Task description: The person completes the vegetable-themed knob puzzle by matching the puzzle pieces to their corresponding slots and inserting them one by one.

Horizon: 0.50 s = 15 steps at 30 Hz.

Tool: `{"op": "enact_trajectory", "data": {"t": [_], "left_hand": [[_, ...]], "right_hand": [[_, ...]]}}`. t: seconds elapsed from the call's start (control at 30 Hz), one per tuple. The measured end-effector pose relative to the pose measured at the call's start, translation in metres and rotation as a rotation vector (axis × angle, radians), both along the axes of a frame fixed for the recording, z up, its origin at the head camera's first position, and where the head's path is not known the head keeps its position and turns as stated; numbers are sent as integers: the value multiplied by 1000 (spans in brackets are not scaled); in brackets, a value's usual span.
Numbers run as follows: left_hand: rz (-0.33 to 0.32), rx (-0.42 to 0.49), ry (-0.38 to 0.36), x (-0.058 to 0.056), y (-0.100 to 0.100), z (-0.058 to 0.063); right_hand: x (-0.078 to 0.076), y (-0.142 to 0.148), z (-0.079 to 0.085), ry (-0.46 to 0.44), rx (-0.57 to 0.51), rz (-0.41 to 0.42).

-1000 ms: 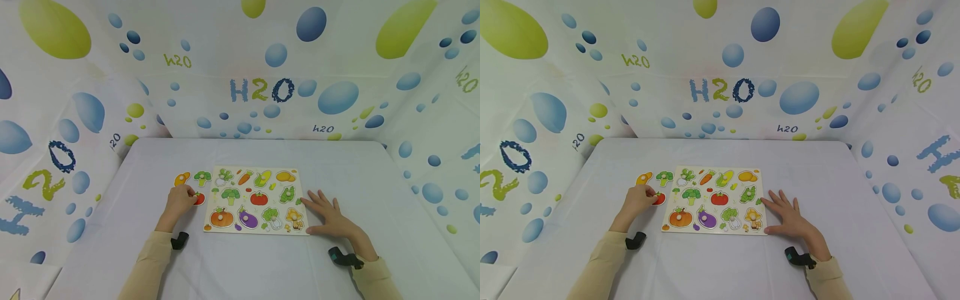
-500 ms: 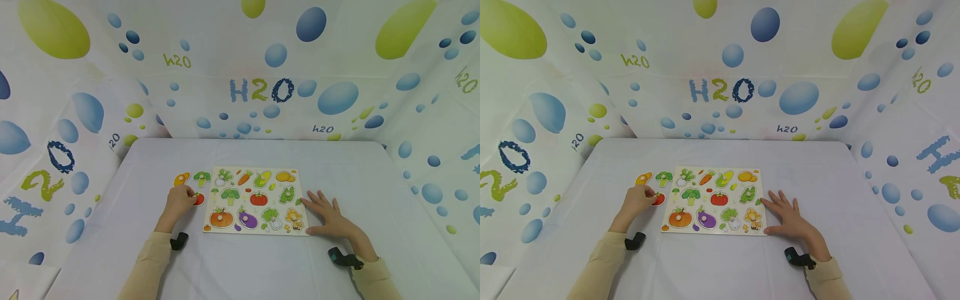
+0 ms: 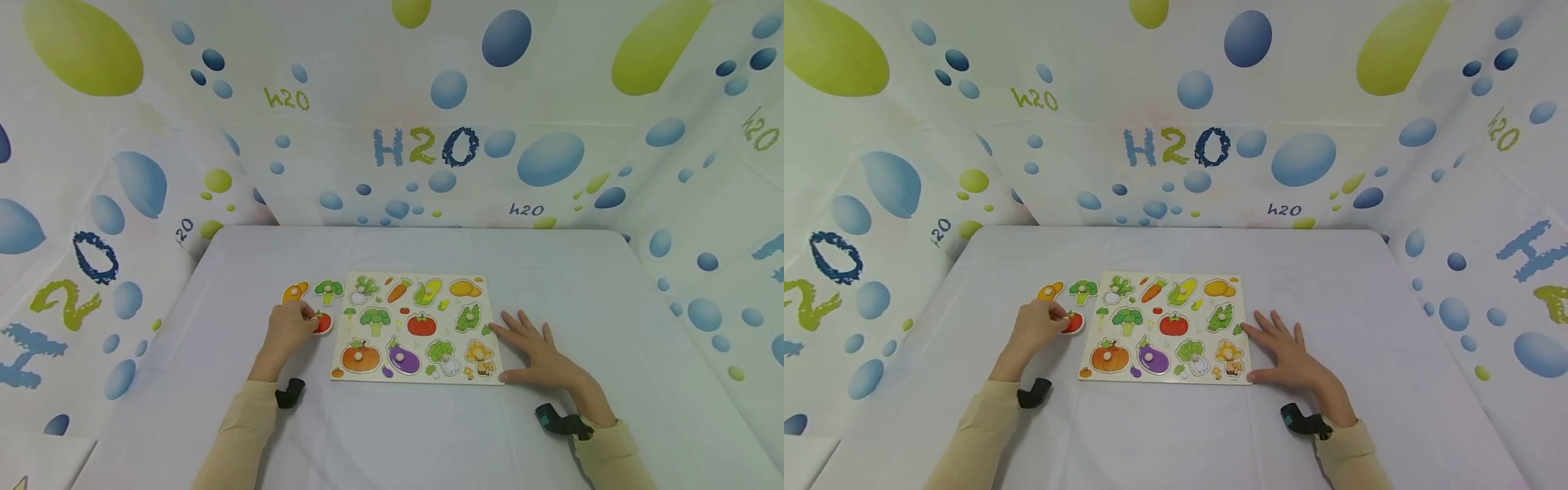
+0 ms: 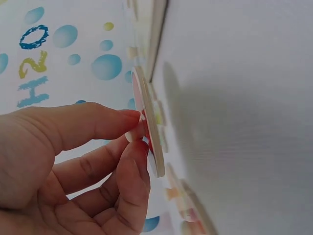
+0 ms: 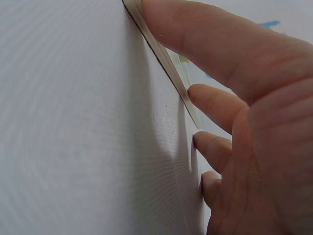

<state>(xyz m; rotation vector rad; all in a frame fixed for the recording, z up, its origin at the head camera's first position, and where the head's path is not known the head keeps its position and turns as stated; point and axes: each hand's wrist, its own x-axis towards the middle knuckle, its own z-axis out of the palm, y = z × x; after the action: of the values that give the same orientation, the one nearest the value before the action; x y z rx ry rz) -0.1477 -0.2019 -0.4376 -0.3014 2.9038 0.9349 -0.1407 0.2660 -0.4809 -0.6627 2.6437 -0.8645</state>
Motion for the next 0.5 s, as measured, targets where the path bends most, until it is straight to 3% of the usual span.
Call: {"op": "enact_trajectory", "data": {"t": [0.23,0.5], "left_hand": [[-38,1,47,-4,13,15],[-89,18,77,-8,43,25]], "right_hand": [[0,0,1,0,2,-2],[0,0,1,-8,-2,2]]}}
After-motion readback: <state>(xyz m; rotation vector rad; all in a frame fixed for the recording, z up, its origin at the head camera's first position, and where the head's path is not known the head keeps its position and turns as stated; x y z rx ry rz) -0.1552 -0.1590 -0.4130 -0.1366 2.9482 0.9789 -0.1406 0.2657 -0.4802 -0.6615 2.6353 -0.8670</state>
